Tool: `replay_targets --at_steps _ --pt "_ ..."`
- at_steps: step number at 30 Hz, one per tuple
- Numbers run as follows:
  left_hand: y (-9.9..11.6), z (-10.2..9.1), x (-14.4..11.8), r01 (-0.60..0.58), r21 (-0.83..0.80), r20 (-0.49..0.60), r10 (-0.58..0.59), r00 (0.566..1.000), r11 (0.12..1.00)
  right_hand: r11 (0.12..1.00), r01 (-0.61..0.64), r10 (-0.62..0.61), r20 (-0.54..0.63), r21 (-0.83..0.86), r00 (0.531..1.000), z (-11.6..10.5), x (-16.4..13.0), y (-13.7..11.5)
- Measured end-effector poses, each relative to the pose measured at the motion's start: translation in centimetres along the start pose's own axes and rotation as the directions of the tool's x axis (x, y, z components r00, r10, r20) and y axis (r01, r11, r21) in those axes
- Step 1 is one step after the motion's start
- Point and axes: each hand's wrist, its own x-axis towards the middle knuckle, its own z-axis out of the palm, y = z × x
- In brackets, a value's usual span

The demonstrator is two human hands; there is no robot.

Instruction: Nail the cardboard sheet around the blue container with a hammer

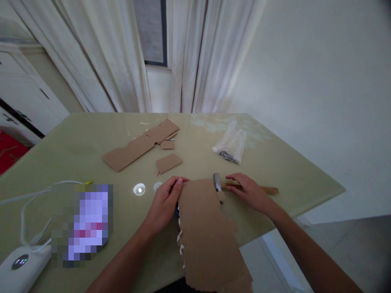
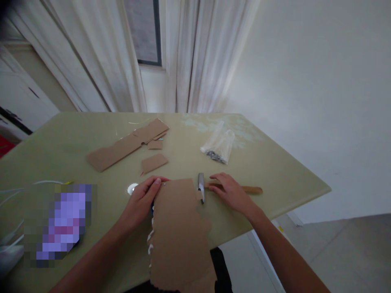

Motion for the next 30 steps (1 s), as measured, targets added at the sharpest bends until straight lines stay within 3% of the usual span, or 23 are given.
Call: replay_targets --at_steps 4,14,21,26,30 --pt "0.0 0.0 -0.1 0.0 0.007 -0.013 0.0 1.0 1.0 0.995 0.007 -0.008 -0.009 -0.097 1.0 1.4 -1.8 1.0" --pt "0.0 0.0 -0.3 -0.014 0.023 -0.025 0.015 1.0 1.0 0.951 0.071 -0.035 0.124 -0.302 0.992 1.5 0.0 -0.1" --pt "0.2 -0.4 -0.4 -0.048 0.042 -0.009 0.049 0.999 0.998 0.946 -0.164 0.185 0.051 -0.279 0.981 2.8 0.6 -0.5" --pt "0.0 -0.4 -0.3 -0.041 0.033 0.005 0.041 0.999 0.999 0.963 -0.13 0.115 -0.074 -0.238 0.991 1.8 2.4 -1.4" --pt "-0.1 -0.3 -0.3 -0.036 0.024 0.016 0.036 0.999 0.999 0.933 0.003 -0.068 -0.169 -0.359 0.983 -1.0 3.9 -4.7"
